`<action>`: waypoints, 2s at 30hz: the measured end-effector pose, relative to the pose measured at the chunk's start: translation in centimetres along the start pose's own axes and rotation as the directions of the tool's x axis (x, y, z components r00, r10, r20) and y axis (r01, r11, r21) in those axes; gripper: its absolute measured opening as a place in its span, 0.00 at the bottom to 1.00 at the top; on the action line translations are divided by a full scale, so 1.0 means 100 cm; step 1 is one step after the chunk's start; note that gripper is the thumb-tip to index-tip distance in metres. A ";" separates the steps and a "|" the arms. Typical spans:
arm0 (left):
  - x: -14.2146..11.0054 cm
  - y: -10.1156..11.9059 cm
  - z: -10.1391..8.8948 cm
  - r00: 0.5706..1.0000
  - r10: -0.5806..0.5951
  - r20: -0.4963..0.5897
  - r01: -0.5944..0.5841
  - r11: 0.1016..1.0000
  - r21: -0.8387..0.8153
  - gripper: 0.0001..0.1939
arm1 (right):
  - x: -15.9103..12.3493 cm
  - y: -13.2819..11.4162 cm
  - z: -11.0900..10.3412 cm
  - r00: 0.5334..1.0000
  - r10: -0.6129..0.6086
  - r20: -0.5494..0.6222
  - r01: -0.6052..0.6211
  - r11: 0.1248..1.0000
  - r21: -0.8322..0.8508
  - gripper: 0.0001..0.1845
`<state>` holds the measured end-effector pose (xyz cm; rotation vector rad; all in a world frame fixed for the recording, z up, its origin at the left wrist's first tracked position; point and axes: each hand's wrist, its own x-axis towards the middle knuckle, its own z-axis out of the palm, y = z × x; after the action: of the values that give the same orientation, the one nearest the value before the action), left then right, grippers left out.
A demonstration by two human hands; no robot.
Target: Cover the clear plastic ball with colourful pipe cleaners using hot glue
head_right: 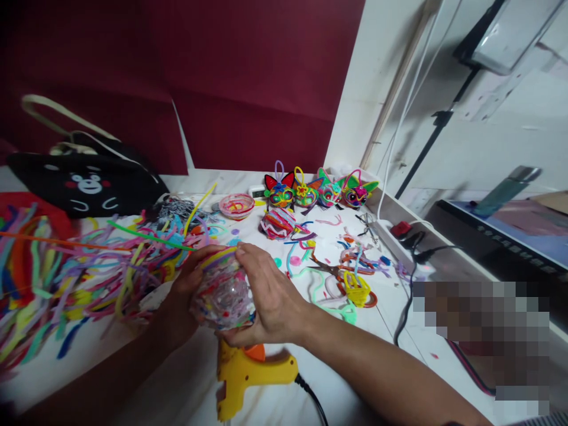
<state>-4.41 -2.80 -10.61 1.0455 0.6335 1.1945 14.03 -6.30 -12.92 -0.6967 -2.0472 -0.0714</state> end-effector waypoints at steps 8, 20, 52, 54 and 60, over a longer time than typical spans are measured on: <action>-0.003 -0.002 0.002 1.000 -0.001 0.008 0.001 1.000 0.009 0.23 | 0.001 0.003 -0.001 1.000 -0.023 -0.017 0.023 1.000 0.006 0.69; -0.003 -0.001 0.004 0.999 0.035 0.007 -0.035 0.999 -0.038 0.24 | 0.004 0.004 -0.008 0.999 -0.049 0.012 0.049 0.999 0.008 0.68; 0.005 0.011 -0.021 0.930 0.238 0.281 -0.354 0.785 0.508 0.58 | 0.017 -0.001 -0.022 0.999 -0.013 0.045 0.018 0.995 -0.099 0.64; 0.004 0.014 -0.020 0.915 0.285 0.284 -0.401 0.705 0.585 0.59 | 0.018 -0.001 -0.022 0.999 -0.014 0.041 0.018 0.993 -0.118 0.66; 0.008 0.024 -0.021 0.819 0.446 0.362 -0.573 0.589 0.570 0.51 | 0.029 -0.007 -0.043 0.999 -0.014 0.030 0.015 0.999 -0.036 0.73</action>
<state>-7.04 -1.37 -9.20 2.0427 0.6413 1.3746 15.79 -6.90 -8.05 -0.7087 -2.0840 -0.1075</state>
